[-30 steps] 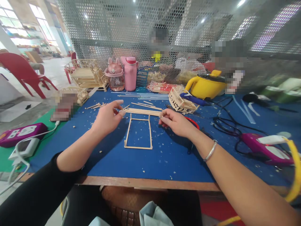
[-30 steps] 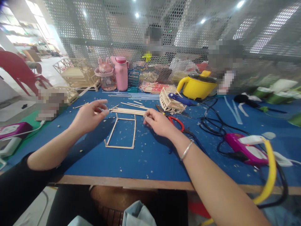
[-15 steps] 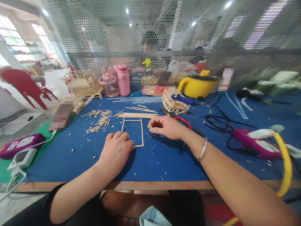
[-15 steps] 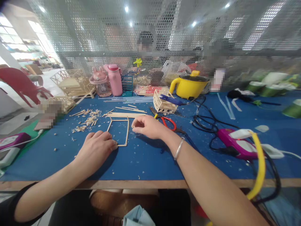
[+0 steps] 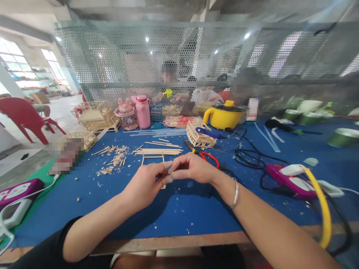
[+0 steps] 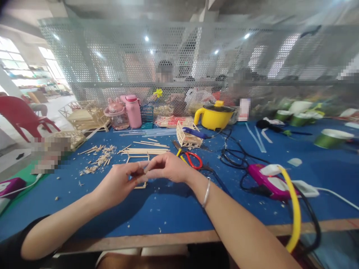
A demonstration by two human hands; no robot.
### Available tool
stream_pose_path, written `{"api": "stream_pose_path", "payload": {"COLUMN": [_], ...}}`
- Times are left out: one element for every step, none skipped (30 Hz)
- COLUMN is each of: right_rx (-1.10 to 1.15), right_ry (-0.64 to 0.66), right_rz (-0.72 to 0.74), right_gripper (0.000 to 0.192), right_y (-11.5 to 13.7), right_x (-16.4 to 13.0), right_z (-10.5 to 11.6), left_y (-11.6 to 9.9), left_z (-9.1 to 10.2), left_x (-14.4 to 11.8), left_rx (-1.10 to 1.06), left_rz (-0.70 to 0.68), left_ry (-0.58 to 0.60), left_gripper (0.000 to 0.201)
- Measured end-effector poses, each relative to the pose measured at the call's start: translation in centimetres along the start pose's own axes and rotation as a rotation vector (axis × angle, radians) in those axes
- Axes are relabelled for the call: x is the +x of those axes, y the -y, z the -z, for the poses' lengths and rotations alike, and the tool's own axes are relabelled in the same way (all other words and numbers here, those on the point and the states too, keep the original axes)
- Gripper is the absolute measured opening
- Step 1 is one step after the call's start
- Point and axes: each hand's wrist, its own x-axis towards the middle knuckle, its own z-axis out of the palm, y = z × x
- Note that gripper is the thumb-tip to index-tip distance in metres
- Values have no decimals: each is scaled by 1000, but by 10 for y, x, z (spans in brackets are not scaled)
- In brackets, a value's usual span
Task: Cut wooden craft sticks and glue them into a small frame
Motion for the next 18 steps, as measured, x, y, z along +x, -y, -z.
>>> {"api": "stream_pose_path", "payload": {"right_rx": [-60, -151, -251, -378, -550, -733, -798, -863, -940, -966, -964, -937, -904, -866, -827, -792, -752, -718], "right_ry": [-52, -156, -353, -599, -823, -974, -1006, -993, -924, -835, -746, -666, -612, -578, -564, -568, -586, -616], "right_rz": [2, 12, 30, 46, 53, 43, 22, -4, -68, -146, -231, -311, -355, -372, -365, -340, -315, -288], "right_gripper": [28, 30, 31, 33, 32, 32, 35, 40, 46, 49, 50, 49, 47, 45, 42, 40, 39, 37], "right_y": [1, 1, 0, -3, -7, -13, -19, -24, -29, -33, -36, -37, -37, -37, -37, -38, -38, -39], "right_x": [-3, -6, -8, -10, -10, -9, -5, 0, 5, 12, 18, 23, 28, 31, 32, 32, 31, 29], "right_z": [10, 22, 35, 50, 65, 80, 93, 106, 117, 127, 136, 144, 151, 157, 163, 167, 169, 171], "left_y": [3, 6, 9, 12, 15, 18, 20, 21, 23, 24, 25, 25, 25, 25, 25, 24, 23, 22], "left_z": [-2, -4, -6, -9, -12, -14, -15, -16, -16, -15, -14, -12, -10, -8, -7, -5, -4, -2], "left_x": [-2, -5, -9, -15, -21, -26, -31, -35, -38, -40, -41, -42, -42, -41, -41, -41, -41, -42], "left_rx": [19, 35, 51, 68, 82, 99, 113, 115, 108, 93, 77, 69, 69, 78, 91, 106, 115, 121], "left_rz": [-25, -56, -96, -141, -192, -247, -294, -328, -350, -359, -363, -368, -386, -412, -443, -473, -501, -518], "left_ry": [-26, -58, -89, -100, -99, -98, -97, -95, -94, -90, -81, -63, -33, 6, 47, 88, 121, 147], "left_gripper": [12, 12, 14, 17, 20, 21, 22, 22, 21, 20, 19, 19, 20, 22, 22, 22, 22, 21]}}
